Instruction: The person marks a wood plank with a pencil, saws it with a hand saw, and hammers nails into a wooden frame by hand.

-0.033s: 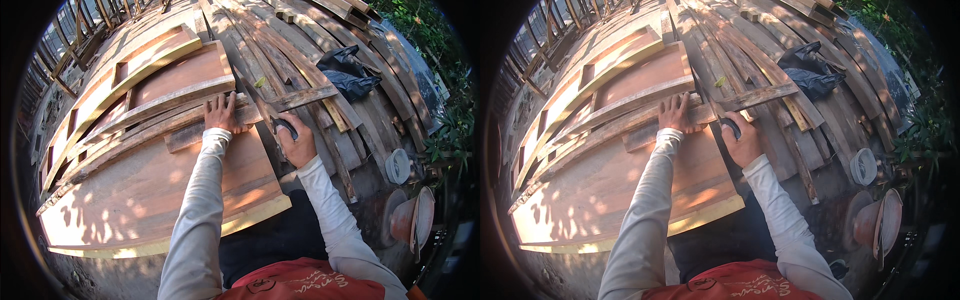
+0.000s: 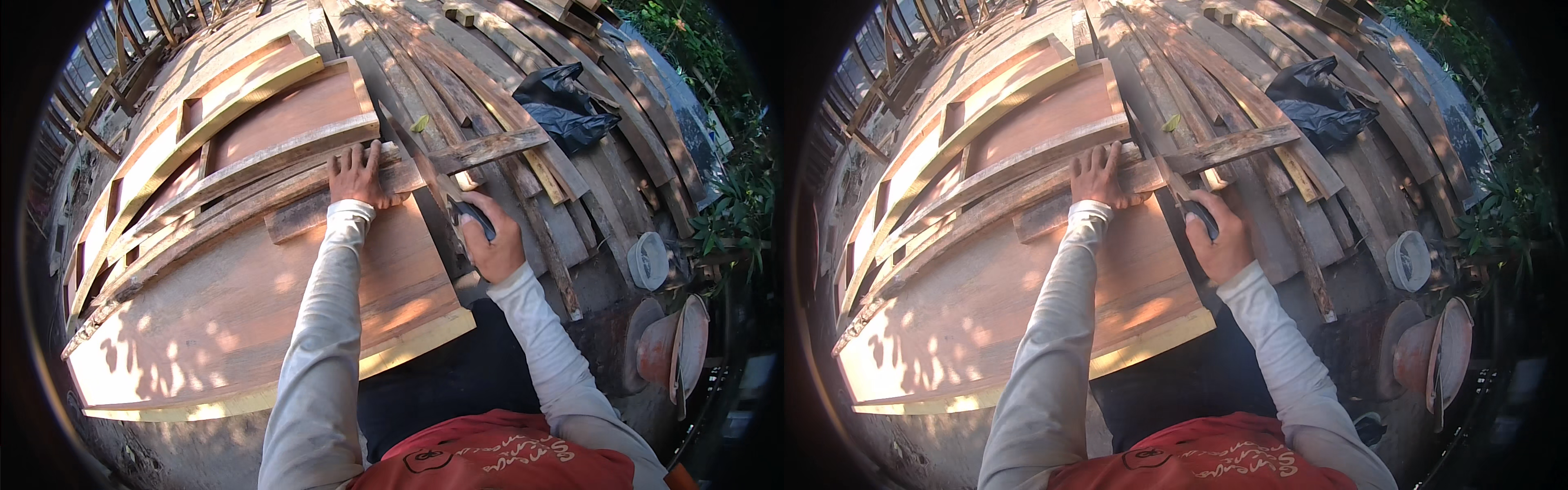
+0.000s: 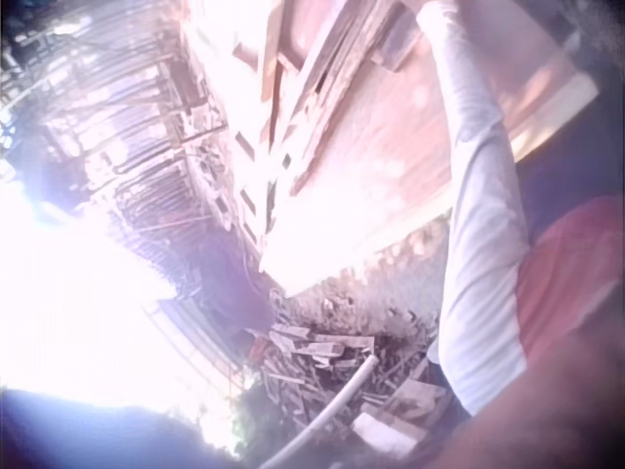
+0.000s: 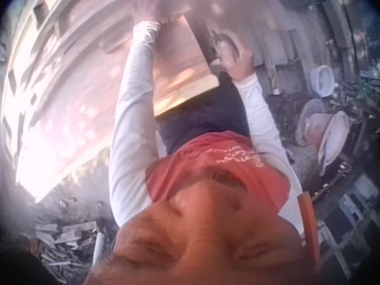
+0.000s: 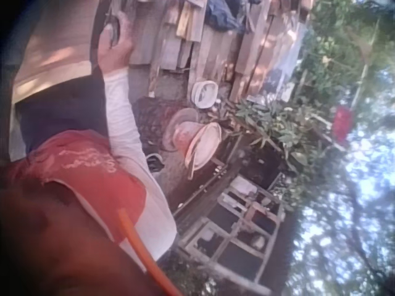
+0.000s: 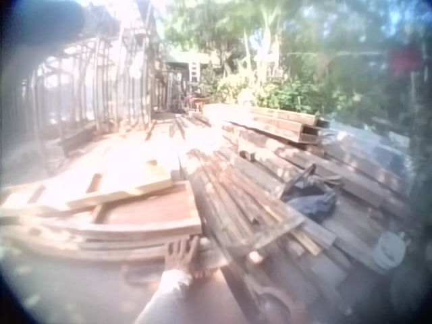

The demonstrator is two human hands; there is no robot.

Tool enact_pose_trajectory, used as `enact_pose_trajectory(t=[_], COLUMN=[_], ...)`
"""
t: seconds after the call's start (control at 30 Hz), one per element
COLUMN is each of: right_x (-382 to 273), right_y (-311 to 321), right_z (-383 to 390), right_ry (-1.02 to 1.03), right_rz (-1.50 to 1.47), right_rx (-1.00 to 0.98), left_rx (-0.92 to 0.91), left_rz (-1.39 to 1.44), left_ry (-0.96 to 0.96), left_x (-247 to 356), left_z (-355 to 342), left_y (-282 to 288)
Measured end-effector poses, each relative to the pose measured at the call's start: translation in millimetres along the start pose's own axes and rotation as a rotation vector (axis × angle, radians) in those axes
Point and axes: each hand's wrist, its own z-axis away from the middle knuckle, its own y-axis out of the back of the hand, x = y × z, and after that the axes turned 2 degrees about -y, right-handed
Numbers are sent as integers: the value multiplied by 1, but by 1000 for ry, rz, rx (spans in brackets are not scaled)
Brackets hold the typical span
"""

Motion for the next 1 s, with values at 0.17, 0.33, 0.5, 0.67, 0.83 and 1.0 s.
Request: enact_pose_trajectory(t=[0.17,0.33,0.5,0.67,0.83,1.0], right_x=[-55,10,-43,-56,-32,-76], right_y=[79,-1,42,63,-15,66], right_z=[185,-5,96,127,-37,149], right_ry=[-55,35,-163,-107,-246,-49], right_rz=[72,23,-65,17,-98,47], right_rx=[68,44,-44,20,-88,12], left_rx=[125,49,78,34,-1,10], left_rz=[18,-5,5,2,48,-21], left_ry=[-42,-49,-2,-39,-24,-34], left_x=[-2,0,-27,-9,6,-16], left_z=[-11,-8,6,-3,17,-9], left_y=[7,-8,-5,-3,-10,14])
